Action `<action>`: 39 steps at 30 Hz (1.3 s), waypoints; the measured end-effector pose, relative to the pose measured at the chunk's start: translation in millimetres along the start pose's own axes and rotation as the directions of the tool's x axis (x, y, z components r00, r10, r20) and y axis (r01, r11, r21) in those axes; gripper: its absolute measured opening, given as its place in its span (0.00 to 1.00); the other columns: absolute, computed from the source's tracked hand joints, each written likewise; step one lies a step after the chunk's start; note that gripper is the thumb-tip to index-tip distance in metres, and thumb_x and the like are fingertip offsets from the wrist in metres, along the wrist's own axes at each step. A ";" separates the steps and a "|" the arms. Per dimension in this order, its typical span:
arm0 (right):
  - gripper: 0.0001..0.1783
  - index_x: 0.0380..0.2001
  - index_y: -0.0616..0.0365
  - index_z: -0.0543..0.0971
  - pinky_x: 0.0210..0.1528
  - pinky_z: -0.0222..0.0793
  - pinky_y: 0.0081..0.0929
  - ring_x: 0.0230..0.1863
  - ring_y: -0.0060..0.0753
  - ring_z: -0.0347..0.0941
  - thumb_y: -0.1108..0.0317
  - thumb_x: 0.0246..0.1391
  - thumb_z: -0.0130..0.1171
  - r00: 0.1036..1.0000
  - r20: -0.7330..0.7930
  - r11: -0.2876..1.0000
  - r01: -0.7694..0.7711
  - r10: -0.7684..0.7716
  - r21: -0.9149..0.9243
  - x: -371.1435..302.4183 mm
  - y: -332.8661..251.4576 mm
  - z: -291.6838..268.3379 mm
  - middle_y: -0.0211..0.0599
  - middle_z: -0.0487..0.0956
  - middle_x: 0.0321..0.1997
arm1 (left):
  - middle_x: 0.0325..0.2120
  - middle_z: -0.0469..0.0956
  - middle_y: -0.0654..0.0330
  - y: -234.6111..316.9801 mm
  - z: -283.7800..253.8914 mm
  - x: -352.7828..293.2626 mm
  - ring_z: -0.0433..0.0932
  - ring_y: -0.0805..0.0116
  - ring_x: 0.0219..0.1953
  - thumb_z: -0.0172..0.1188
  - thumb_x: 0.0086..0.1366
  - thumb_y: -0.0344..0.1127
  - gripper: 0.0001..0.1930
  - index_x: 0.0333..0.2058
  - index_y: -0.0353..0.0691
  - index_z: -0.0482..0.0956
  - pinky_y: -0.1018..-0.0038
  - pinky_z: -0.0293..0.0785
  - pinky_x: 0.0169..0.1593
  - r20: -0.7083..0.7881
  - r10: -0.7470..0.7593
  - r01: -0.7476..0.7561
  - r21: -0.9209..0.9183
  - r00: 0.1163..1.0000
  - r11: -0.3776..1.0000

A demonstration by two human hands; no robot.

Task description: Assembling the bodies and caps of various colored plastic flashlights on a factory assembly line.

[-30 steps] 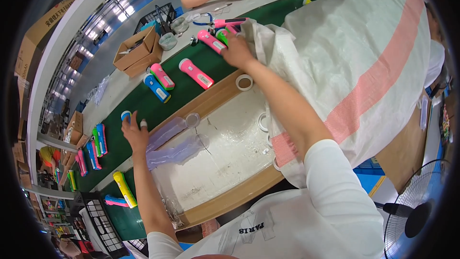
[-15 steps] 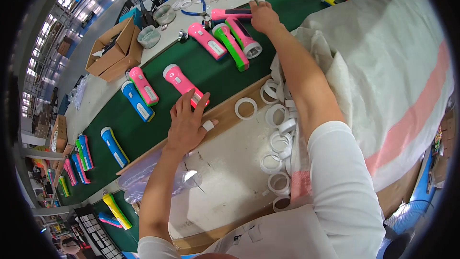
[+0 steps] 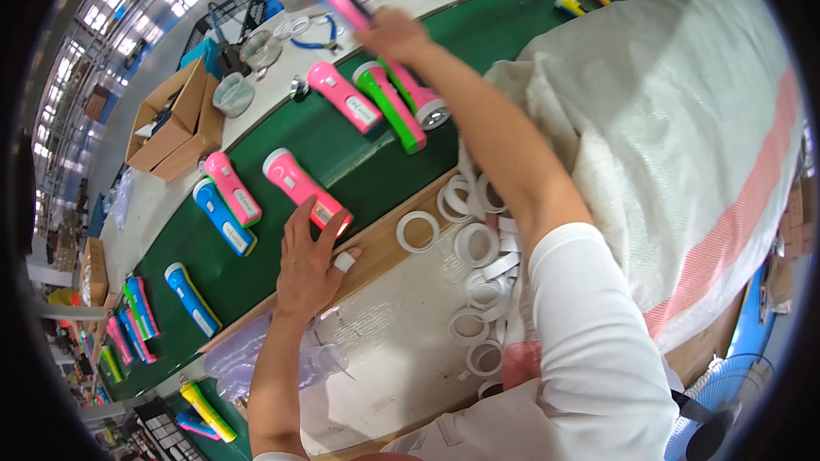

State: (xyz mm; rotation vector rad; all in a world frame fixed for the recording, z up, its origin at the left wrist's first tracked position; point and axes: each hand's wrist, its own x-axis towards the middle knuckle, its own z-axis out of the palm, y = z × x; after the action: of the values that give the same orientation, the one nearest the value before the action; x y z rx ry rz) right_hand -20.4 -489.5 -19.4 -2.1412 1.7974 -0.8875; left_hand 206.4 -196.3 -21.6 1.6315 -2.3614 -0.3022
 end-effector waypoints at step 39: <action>0.39 0.36 0.67 0.79 0.53 0.68 0.40 0.52 0.63 0.68 0.38 0.34 0.62 0.826 0.501 0.924 0.059 -0.258 0.379 -165.1 -141.8 -69.1 0.69 0.73 0.45 | 0.51 0.68 0.41 -18.1 16.9 -7.5 0.68 0.43 0.53 0.62 0.58 0.35 0.27 0.55 0.32 0.67 0.60 0.67 0.55 -0.417 -0.020 -0.075 -0.211 0.909 0.975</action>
State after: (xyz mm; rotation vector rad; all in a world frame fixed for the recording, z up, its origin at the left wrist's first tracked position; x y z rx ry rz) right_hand 44.6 -284.7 58.0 -2.0500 1.0983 -0.4968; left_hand 219.5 -195.1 -43.9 1.3932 -1.9500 -0.1811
